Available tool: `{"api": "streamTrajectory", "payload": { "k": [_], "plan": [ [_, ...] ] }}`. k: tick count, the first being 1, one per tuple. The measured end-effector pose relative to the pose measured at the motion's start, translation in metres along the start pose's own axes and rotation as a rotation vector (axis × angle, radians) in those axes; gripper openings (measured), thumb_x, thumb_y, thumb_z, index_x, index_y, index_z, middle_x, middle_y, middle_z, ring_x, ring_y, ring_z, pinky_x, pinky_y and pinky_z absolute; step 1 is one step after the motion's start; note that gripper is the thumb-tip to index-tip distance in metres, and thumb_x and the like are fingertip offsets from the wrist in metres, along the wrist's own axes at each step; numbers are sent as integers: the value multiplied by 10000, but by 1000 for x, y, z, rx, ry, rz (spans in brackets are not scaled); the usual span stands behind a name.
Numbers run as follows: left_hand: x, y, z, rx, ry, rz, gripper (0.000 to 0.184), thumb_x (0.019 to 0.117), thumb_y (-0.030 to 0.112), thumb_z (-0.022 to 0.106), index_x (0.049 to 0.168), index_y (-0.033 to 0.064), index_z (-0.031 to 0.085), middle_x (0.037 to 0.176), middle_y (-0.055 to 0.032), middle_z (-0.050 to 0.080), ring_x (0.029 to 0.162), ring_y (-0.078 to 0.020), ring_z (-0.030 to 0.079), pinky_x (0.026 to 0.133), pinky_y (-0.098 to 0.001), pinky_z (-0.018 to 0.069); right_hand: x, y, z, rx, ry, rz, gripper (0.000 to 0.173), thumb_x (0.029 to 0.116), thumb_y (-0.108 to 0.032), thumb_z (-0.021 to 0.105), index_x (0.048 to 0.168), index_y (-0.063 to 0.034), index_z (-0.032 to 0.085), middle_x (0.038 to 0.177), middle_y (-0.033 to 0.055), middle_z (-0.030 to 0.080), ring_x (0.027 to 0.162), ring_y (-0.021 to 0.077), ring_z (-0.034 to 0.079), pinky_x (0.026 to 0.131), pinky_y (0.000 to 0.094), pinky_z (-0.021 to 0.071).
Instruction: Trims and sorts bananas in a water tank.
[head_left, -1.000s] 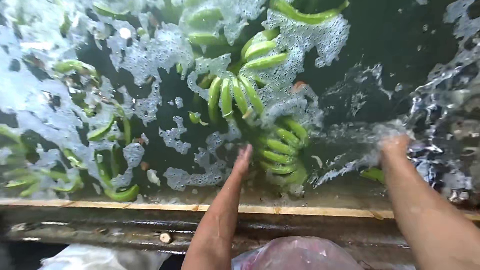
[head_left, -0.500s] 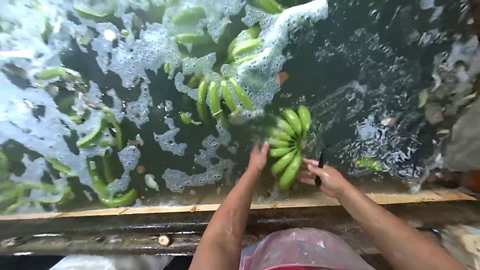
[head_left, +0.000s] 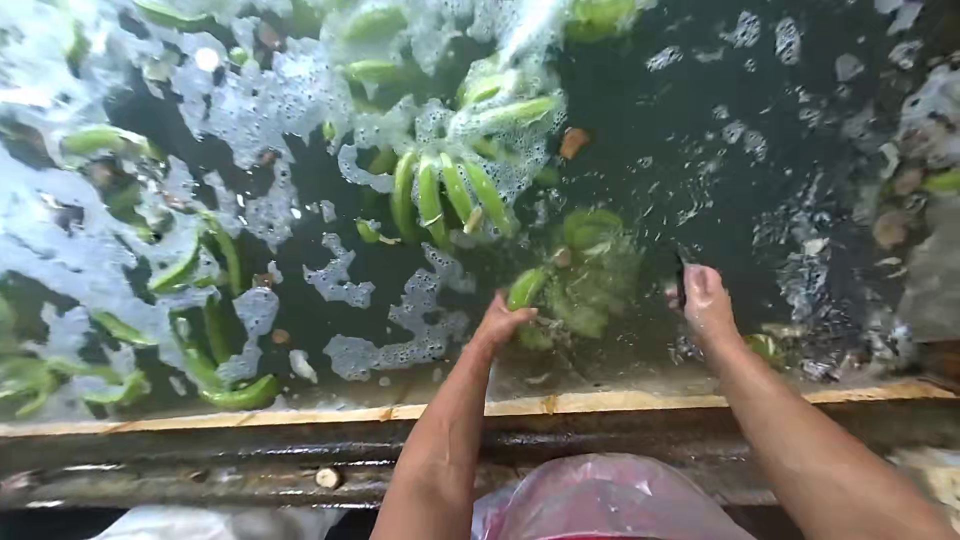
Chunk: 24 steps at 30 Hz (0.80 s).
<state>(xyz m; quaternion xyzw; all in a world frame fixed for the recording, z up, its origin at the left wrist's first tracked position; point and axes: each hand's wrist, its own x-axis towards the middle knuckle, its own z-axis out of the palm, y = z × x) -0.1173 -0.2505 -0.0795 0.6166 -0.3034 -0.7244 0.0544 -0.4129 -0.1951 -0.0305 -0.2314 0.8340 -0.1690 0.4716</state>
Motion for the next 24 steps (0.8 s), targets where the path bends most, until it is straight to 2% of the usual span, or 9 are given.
{"api": "streamTrajectory", "payload": {
  "k": [2,4,6,11,15,19,24],
  "plan": [
    [-9,6,5,0,-19,30,764,879,80,727,1514,49,303,1230,-206,621,1019,-267,669,878,-454,580,-10,-18,6,-77,-112,-95,428,1132,-199,332,1440,71,457,1133,296,637,978,361,658,919,513,525],
    [-21,13,10,22,-10,63,777,855,61,732,1509,43,312,1256,-215,609,1046,-280,659,894,-467,573,-15,-35,20,-200,-175,-162,369,1118,-155,399,1374,76,532,1171,310,655,1059,428,663,963,584,504],
    [-33,17,14,58,23,101,763,829,68,738,1484,40,346,1254,-216,603,1051,-286,650,887,-474,568,-15,-47,36,-282,-177,-205,362,1115,-148,404,1345,92,548,1255,329,624,1170,471,624,1028,617,469],
    [-66,25,20,106,73,209,794,758,82,762,1453,21,381,1220,-195,615,1052,-244,652,895,-428,566,-21,-66,56,-345,-113,-201,404,1132,-197,350,1316,102,551,1230,348,630,1171,514,618,994,655,466],
    [-85,44,31,144,122,248,800,751,52,785,1447,14,393,1197,-196,625,1039,-247,659,889,-436,571,-19,-82,53,-451,-114,-223,411,1135,-194,322,1288,114,548,1221,345,629,1171,502,623,984,643,471],
    [-96,71,61,269,259,289,811,754,69,831,1443,10,407,1179,-223,641,1023,-308,671,876,-504,571,-19,-98,52,-551,-100,-116,435,1142,-224,270,1320,92,509,1239,337,627,1177,496,629,949,644,492],
    [-95,89,87,440,270,312,829,758,103,851,1459,-17,424,1328,-261,584,1162,-365,631,959,-543,536,-31,-82,52,-336,-38,22,422,1137,-184,302,1352,127,489,1266,361,603,1200,502,608,1002,625,474]
  ]
}}
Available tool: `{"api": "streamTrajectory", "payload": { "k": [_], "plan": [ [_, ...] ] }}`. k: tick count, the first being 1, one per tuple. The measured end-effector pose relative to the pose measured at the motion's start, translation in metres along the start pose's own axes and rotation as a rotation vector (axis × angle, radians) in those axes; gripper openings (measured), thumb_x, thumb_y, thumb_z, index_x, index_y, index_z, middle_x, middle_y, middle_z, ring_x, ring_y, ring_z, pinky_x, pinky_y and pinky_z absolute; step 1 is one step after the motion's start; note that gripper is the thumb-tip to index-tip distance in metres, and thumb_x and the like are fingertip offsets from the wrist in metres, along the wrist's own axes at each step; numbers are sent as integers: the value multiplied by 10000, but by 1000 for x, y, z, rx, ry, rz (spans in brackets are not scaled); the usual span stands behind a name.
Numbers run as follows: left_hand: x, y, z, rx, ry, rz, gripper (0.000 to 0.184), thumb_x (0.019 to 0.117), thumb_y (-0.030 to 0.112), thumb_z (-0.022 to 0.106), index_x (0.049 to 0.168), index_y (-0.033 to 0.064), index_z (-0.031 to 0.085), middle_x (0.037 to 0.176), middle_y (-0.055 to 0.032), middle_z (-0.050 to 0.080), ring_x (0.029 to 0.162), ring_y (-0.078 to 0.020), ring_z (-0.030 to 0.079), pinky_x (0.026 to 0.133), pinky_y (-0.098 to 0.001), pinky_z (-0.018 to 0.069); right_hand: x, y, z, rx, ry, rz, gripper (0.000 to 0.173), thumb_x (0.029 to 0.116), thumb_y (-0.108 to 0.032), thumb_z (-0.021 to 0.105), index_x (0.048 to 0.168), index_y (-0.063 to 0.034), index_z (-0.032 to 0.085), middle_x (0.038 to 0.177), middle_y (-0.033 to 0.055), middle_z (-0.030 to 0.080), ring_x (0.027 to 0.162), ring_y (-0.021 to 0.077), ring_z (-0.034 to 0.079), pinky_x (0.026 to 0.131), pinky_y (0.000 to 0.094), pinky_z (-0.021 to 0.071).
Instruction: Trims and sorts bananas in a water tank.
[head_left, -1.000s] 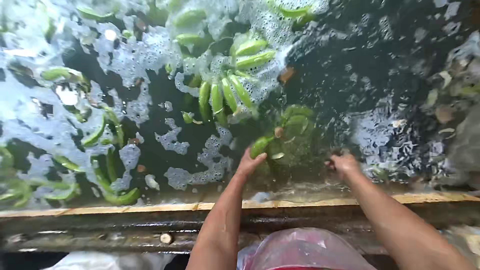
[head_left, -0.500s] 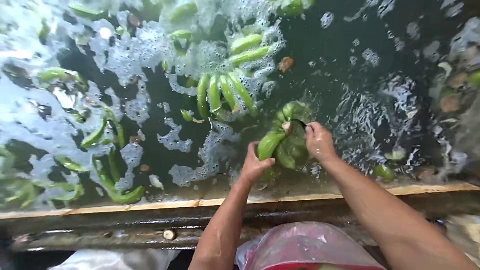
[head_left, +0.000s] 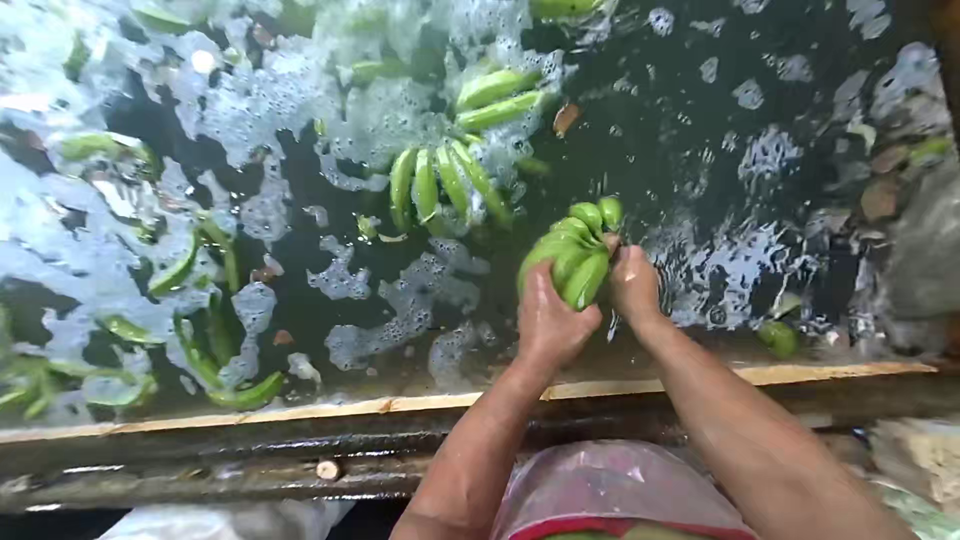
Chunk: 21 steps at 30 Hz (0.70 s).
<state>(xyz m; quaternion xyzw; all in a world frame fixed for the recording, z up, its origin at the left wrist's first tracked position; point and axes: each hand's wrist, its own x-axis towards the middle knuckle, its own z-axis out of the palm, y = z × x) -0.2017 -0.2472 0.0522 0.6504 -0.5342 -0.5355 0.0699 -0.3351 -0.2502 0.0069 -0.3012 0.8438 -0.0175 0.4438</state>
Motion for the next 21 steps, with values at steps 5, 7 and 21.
{"api": "streamTrajectory", "payload": {
  "k": [5,7,21],
  "plan": [
    [24,7,8,24,-52,-36,754,788,107,825,1434,-10,454,1300,-251,605,1156,-377,629,955,-566,529,8,10,3,25,-126,94,377,1118,-145,362,1355,110,508,1309,347,589,1233,480,592,1021,624,465],
    [23,-1,12,71,-86,2,784,778,100,834,1446,-20,441,1354,-252,576,1198,-374,616,986,-559,521,9,28,13,203,-130,131,461,1145,-225,277,1367,103,511,1333,346,574,1263,470,568,1051,618,440],
    [23,-36,10,88,-79,251,842,705,59,872,1433,-49,462,1392,-275,542,1241,-394,588,1021,-547,508,19,50,-13,203,-31,-13,460,1145,-255,305,1360,90,519,1120,294,635,989,388,658,892,543,527]
  ]
}}
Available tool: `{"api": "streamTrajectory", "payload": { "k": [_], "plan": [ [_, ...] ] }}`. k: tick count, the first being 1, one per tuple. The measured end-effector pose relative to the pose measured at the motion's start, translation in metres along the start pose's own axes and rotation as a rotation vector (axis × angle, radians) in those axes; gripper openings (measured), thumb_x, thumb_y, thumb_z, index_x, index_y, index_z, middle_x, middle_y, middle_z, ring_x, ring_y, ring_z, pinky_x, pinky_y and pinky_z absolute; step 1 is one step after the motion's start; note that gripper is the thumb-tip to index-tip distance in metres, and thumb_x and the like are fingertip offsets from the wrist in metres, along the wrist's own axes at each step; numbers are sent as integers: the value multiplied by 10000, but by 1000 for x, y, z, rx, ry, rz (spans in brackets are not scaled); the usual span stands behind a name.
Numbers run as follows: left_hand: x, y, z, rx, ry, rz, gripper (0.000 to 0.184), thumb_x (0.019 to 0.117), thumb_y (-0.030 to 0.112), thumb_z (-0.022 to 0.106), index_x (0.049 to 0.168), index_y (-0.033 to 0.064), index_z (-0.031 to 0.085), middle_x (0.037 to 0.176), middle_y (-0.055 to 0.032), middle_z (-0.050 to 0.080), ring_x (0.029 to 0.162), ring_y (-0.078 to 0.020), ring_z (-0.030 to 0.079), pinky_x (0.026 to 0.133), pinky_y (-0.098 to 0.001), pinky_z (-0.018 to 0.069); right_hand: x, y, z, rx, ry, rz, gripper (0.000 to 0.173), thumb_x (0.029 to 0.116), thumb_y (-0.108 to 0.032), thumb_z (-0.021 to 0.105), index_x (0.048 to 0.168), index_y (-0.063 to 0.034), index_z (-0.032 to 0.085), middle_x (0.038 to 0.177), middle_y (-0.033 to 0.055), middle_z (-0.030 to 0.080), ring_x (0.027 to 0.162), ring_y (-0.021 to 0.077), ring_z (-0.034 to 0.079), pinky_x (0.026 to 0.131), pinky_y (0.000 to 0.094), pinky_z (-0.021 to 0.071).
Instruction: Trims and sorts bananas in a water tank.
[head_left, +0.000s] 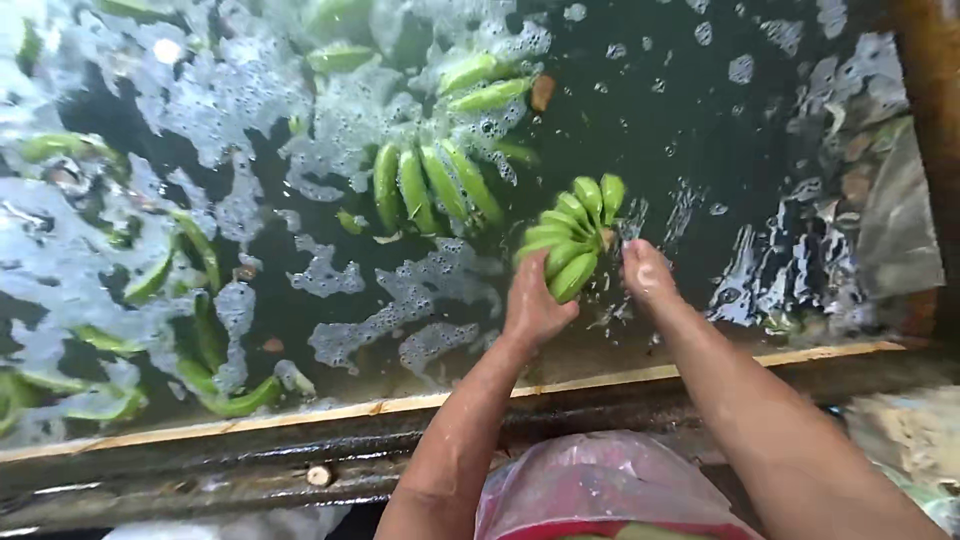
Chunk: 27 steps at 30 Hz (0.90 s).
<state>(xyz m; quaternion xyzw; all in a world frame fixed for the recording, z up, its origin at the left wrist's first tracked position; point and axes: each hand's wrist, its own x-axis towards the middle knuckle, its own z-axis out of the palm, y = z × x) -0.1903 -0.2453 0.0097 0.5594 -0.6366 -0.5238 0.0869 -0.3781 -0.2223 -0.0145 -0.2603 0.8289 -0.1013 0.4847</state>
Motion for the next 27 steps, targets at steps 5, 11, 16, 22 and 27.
{"api": "streamTrajectory", "payload": {
  "k": [5,11,16,22,27],
  "plan": [
    [3,14,-3,72,28,21,843,726,89,869,1447,-51,455,1395,-280,539,1236,-413,590,1005,-564,511,0,-21,8,-129,96,-38,448,1145,-207,295,1356,128,504,1299,372,590,1264,499,570,1071,613,415],
    [0,1,3,42,30,3,842,718,70,865,1444,-54,458,1398,-274,537,1255,-393,579,1037,-526,503,10,8,4,192,-202,-19,311,1137,-203,324,1265,4,517,770,17,485,565,73,465,526,238,435],
    [-3,1,9,58,79,46,812,698,77,859,1406,-75,492,1328,-292,574,1211,-414,597,1007,-550,509,-3,-1,13,-76,-36,-76,388,1116,-151,402,1398,94,505,1227,371,624,1129,526,630,974,669,465],
    [1,-21,18,133,101,68,820,703,91,871,1403,-94,488,1321,-315,571,1228,-450,580,1041,-562,481,-25,28,-6,934,-397,294,410,1141,-312,201,865,-161,464,536,-99,360,394,-8,300,377,136,282],
    [-12,-51,10,-310,114,-117,849,735,41,820,1469,-25,398,1328,-242,587,1171,-304,628,986,-465,541,14,77,-50,927,-47,362,360,1143,-324,246,909,-175,475,581,-89,414,432,18,379,417,162,351]
  ]
}}
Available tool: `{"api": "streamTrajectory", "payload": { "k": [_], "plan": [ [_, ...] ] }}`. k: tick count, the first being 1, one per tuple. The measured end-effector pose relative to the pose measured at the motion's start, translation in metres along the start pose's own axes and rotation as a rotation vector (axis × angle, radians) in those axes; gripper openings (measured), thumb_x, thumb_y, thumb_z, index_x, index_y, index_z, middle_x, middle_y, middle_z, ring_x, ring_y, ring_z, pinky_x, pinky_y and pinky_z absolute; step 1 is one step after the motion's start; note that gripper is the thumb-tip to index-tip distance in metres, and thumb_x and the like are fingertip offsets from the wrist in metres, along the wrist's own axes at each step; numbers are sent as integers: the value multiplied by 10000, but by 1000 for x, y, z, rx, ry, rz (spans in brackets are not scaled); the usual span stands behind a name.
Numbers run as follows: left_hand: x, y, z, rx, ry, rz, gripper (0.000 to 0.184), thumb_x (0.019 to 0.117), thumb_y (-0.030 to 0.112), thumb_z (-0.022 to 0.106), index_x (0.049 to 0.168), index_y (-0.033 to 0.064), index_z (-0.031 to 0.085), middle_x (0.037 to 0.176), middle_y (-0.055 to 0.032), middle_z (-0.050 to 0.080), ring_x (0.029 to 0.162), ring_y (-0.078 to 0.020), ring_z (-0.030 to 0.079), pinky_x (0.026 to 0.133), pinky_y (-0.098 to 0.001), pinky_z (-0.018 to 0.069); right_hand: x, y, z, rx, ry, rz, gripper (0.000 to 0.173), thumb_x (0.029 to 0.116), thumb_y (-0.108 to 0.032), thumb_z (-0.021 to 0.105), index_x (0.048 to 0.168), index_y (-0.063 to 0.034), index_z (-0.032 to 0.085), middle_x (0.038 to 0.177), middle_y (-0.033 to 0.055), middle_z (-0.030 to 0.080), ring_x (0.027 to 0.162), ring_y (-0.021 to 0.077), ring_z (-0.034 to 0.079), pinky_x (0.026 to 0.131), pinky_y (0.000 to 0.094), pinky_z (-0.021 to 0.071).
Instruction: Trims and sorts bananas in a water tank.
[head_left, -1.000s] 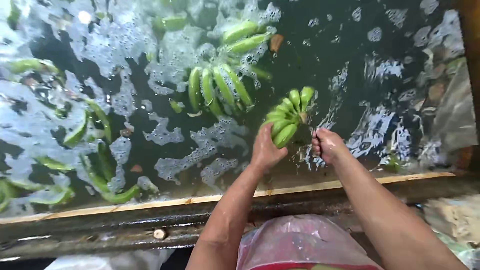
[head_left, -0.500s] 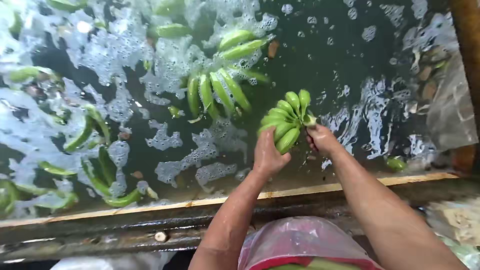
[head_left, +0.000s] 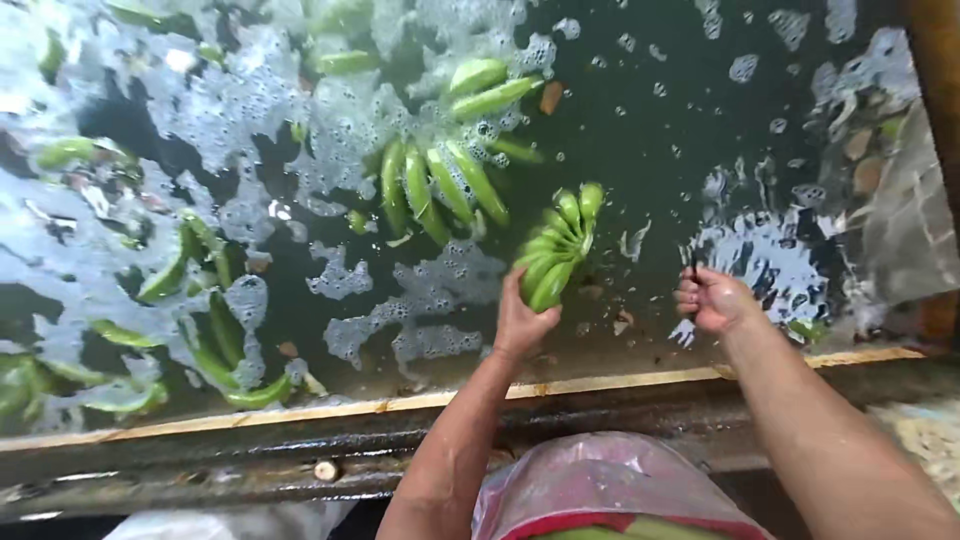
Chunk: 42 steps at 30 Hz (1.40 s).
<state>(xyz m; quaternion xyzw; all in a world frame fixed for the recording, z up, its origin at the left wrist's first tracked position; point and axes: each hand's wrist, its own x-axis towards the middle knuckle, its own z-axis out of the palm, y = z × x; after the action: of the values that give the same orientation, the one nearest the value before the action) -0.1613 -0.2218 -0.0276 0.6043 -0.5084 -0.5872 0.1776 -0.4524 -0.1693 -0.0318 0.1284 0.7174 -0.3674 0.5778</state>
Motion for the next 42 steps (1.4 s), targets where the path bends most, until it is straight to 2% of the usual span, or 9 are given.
{"api": "streamTrajectory", "payload": {
  "k": [4,7,16,21,28,32,35,37,42],
  "plan": [
    [-20,-25,0,-494,175,-300,790,817,88,698,1510,69,319,1210,-178,616,977,-222,669,814,-410,591,27,31,-38,53,382,7,220,1126,-277,359,1069,-104,481,728,2,480,530,91,485,507,246,482],
    [-54,-43,16,-513,22,-470,801,902,60,670,1541,-10,192,1340,-241,546,1147,-247,638,967,-402,562,21,52,-42,-29,552,46,250,1117,-250,361,1207,-46,473,862,59,457,632,144,463,577,313,452],
    [12,-65,3,-702,39,-682,409,1079,281,510,1386,10,504,1177,-176,653,1018,-245,654,890,-430,559,-45,41,-1,-624,83,-126,392,1145,-237,301,1330,46,498,936,81,564,681,100,593,645,268,540],
    [-4,-49,6,-596,-242,-659,444,1022,38,557,1435,4,398,1125,-172,654,933,-237,691,806,-402,601,-60,59,22,-947,-17,-82,417,1145,-254,320,1337,48,535,1017,178,632,786,214,651,751,380,561],
    [-46,-8,38,-695,-161,-632,472,971,-41,598,1399,-17,400,1108,-171,642,922,-225,687,785,-370,603,-57,58,37,-1294,152,-158,459,1143,-229,289,1378,90,520,1297,327,615,1264,443,592,1087,554,433],
    [-55,-11,58,-741,-114,-623,579,948,-57,631,1447,-14,339,1136,-188,626,935,-233,686,788,-373,604,-66,52,37,-1294,38,-70,473,1145,-243,267,1394,82,505,1301,310,613,1223,411,616,1062,536,457],
    [-37,-21,45,-633,-220,-593,550,958,-43,619,1443,-36,361,1148,-176,634,959,-207,686,834,-357,599,-100,55,26,-1013,-184,-9,377,1145,-232,302,1211,40,555,823,80,526,626,138,511,600,294,466],
    [-20,-31,22,-539,-297,-568,425,965,-47,590,1368,-43,454,1093,-145,661,930,-181,684,834,-347,590,-112,50,0,-765,-98,-44,339,1137,-205,325,1188,40,553,754,8,511,543,60,481,525,226,450],
    [14,-64,-16,-597,66,-457,444,1082,171,481,1494,32,388,1245,-163,621,1040,-209,643,901,-392,549,-117,16,-140,-801,427,-388,486,1115,-322,402,1399,66,474,1222,237,593,852,209,635,766,389,561]
  ]
}}
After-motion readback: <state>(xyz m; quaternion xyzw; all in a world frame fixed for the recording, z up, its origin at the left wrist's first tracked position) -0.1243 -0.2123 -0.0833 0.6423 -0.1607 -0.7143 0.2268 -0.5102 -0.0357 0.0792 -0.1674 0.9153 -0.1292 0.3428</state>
